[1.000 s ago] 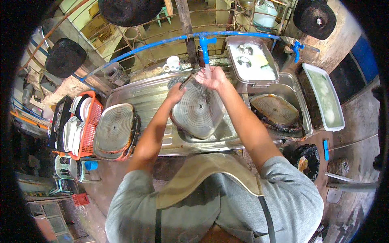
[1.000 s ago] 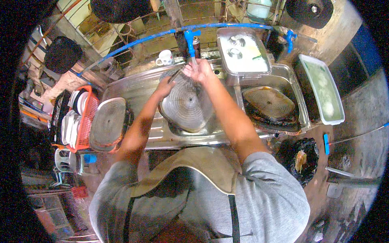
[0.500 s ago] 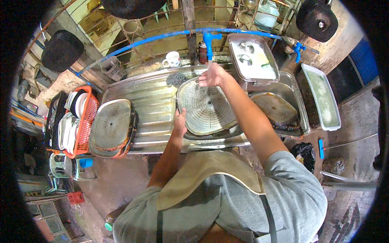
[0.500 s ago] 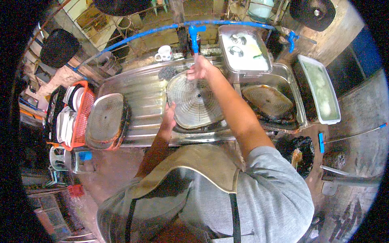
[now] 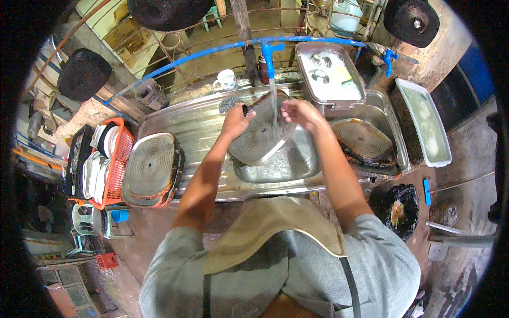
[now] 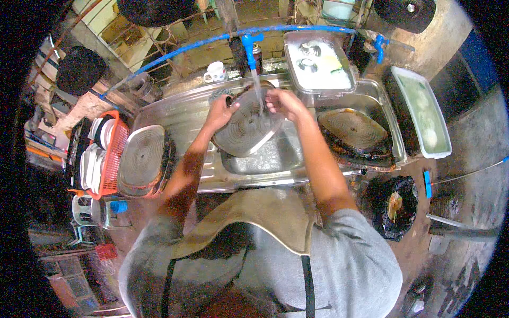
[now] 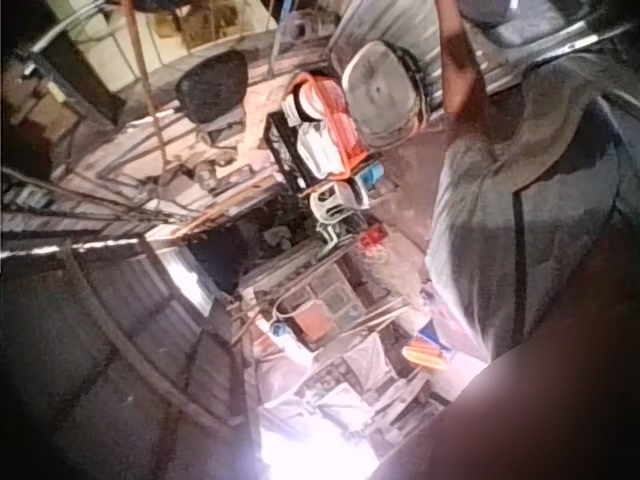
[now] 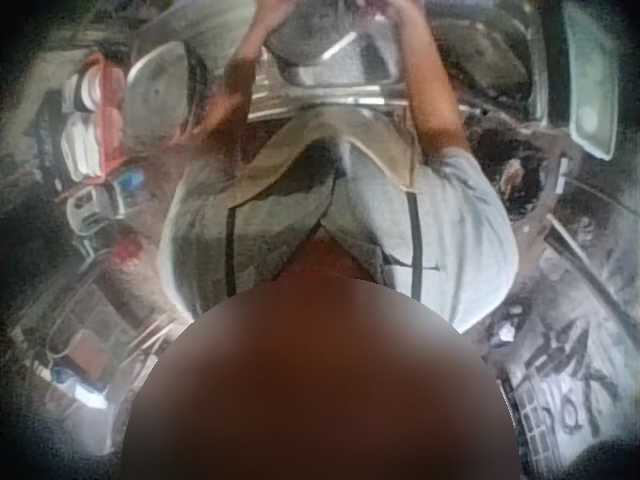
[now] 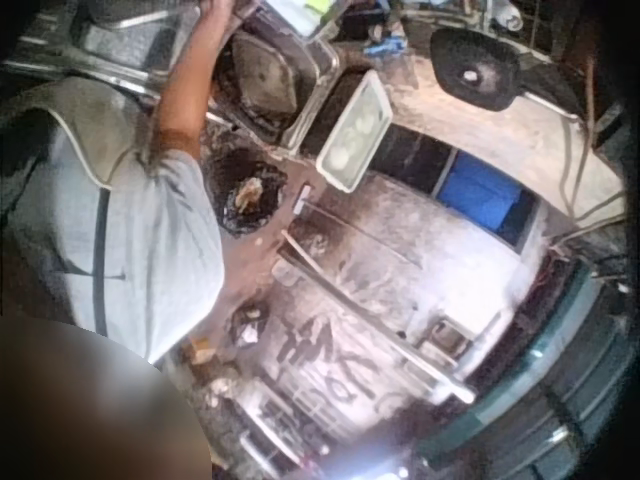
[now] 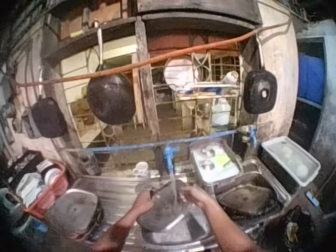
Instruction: The person washes several round metal trays in a double-basin stainless steel sink using a yellow sponge and running water. The person scrubs each tray, rinses it, and places it in a drying rack to the left of the sink.
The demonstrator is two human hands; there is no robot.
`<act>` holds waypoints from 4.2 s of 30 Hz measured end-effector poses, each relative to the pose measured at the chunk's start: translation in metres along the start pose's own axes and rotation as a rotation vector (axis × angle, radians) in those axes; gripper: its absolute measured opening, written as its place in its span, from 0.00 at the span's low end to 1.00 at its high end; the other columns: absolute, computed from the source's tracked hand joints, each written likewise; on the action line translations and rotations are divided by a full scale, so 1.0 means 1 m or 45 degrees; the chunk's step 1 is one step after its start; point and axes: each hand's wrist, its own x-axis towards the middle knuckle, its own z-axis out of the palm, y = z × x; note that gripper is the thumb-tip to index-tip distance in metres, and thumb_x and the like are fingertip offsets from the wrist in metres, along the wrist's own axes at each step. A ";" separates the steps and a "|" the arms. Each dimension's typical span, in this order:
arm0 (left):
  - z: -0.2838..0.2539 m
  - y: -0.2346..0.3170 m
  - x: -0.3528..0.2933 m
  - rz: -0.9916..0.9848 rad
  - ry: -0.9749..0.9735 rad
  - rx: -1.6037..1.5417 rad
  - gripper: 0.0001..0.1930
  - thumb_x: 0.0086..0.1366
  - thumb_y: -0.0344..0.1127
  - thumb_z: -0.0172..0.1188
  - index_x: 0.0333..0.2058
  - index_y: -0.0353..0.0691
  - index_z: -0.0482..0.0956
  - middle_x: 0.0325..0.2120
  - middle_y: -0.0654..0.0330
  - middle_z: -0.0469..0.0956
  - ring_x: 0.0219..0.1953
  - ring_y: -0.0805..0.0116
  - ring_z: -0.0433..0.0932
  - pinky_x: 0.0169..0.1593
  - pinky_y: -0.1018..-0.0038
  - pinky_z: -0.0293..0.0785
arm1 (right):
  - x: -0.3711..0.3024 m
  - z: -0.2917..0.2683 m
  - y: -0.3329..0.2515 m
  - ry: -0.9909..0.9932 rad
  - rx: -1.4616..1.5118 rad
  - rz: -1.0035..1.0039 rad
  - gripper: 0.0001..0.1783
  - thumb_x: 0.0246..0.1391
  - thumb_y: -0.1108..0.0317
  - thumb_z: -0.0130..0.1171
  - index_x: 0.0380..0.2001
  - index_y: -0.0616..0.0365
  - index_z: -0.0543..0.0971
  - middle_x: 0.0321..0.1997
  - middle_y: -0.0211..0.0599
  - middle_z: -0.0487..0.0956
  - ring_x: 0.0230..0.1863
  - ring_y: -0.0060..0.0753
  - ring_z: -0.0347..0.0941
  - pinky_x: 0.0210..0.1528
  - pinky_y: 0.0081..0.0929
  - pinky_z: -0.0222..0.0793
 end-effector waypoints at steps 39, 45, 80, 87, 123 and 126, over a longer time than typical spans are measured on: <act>-0.357 -0.286 -0.284 -1.019 1.146 -0.600 0.23 0.70 0.32 0.57 0.61 0.32 0.68 0.52 0.49 0.77 0.50 0.54 0.79 0.53 0.60 0.77 | -0.108 -0.402 0.045 1.521 -1.487 0.718 0.32 0.52 0.50 0.57 0.52 0.65 0.79 0.48 0.50 0.80 0.51 0.51 0.76 0.51 0.47 0.71; -0.271 -0.305 -0.323 -1.302 1.606 -1.149 0.25 0.68 0.34 0.60 0.62 0.34 0.67 0.54 0.49 0.75 0.52 0.52 0.78 0.51 0.51 0.79 | -0.116 -0.479 0.052 1.431 -0.266 0.001 0.26 0.48 0.67 0.52 0.48 0.75 0.76 0.36 0.45 0.80 0.41 0.46 0.78 0.40 0.44 0.75; -0.020 -0.042 -0.154 -0.620 -0.103 -1.644 0.33 0.62 0.33 0.61 0.64 0.36 0.60 0.50 0.55 0.74 0.52 0.63 0.74 0.55 0.65 0.74 | 0.028 -0.006 0.074 0.278 -1.278 -0.672 0.30 0.49 0.69 0.64 0.58 0.63 0.74 0.58 0.52 0.76 0.59 0.50 0.72 0.62 0.39 0.67; 0.025 -0.055 -0.169 -0.644 0.029 -1.687 0.30 0.65 0.30 0.60 0.63 0.42 0.58 0.49 0.59 0.71 0.50 0.68 0.71 0.54 0.68 0.72 | 0.188 0.146 0.111 0.350 -1.926 -1.216 0.24 0.52 0.70 0.62 0.54 0.53 0.75 0.53 0.54 0.74 0.58 0.58 0.69 0.62 0.47 0.65; 0.198 -0.111 -0.128 -0.965 0.012 -1.051 0.17 0.65 0.39 0.62 0.45 0.31 0.75 0.35 0.53 0.82 0.36 0.62 0.79 0.45 0.64 0.74 | 0.150 -0.010 0.271 0.418 -1.955 -1.030 0.09 0.48 0.67 0.59 0.31 0.60 0.78 0.37 0.52 0.76 0.49 0.62 0.72 0.53 0.54 0.66; 0.213 -0.109 -0.109 -0.903 0.003 -1.119 0.18 0.65 0.38 0.62 0.47 0.30 0.75 0.37 0.50 0.82 0.38 0.61 0.80 0.47 0.63 0.74 | 0.155 -0.113 0.256 0.534 -2.112 -0.201 0.12 0.48 0.62 0.57 0.30 0.60 0.79 0.37 0.52 0.78 0.45 0.60 0.74 0.47 0.54 0.69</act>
